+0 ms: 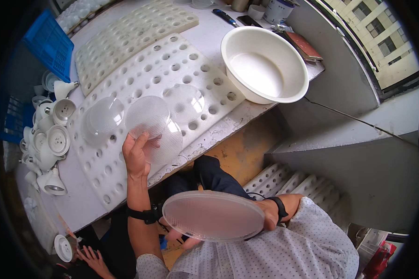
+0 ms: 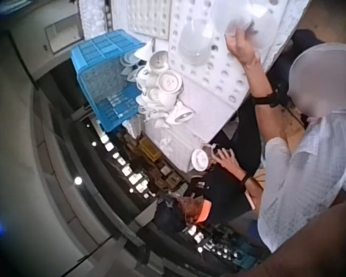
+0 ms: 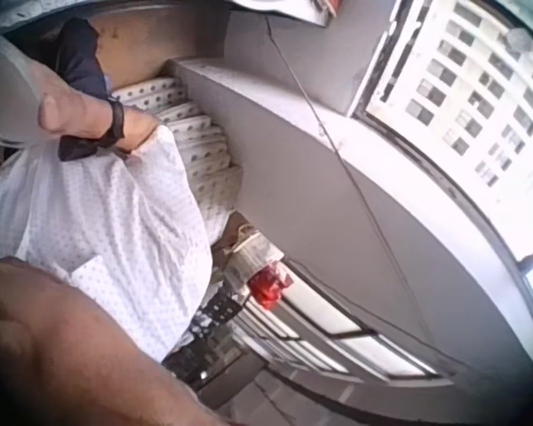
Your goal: Inspect and organize lamp housings, lenses, and other components on a workbench and move items to a conveyor belt.
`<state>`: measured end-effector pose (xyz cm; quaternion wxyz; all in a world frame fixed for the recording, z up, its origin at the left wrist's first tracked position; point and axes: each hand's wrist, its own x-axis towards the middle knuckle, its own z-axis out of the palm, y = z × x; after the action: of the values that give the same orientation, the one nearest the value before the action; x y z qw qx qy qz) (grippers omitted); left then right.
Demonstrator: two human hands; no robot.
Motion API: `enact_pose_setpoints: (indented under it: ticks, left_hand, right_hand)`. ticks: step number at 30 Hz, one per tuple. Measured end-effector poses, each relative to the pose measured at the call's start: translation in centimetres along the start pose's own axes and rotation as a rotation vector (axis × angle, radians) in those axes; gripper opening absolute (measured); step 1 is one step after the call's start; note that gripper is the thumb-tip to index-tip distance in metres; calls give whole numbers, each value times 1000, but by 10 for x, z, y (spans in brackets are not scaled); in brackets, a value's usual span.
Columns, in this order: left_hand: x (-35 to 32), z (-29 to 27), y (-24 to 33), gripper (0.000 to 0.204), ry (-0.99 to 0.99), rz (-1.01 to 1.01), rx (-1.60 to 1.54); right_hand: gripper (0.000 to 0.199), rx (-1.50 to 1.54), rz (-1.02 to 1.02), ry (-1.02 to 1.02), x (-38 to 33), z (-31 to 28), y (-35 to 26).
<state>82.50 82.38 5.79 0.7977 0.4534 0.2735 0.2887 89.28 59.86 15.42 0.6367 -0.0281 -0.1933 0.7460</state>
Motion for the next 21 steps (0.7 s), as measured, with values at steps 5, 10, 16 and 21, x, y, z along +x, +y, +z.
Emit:
enact_pose_setpoints:
  ticks: [5,10,16,21]
  left_hand:
    - [14,17,-27,33,-62,29,88]
    - [29,22,-44,37,31,156,258]
    - [22,49,-44,62,430,345,945]
    - [21,37,-57,60,481,560,1100]
  right_hand:
    - [113,-34,-125,145,-24,-6,-4]
    - [99,261,-252,43,-48,-44,-5]
    - [97,297,-306,6,-63,-64,-1]
    - [96,302,-298,-19,-69,-65,5]
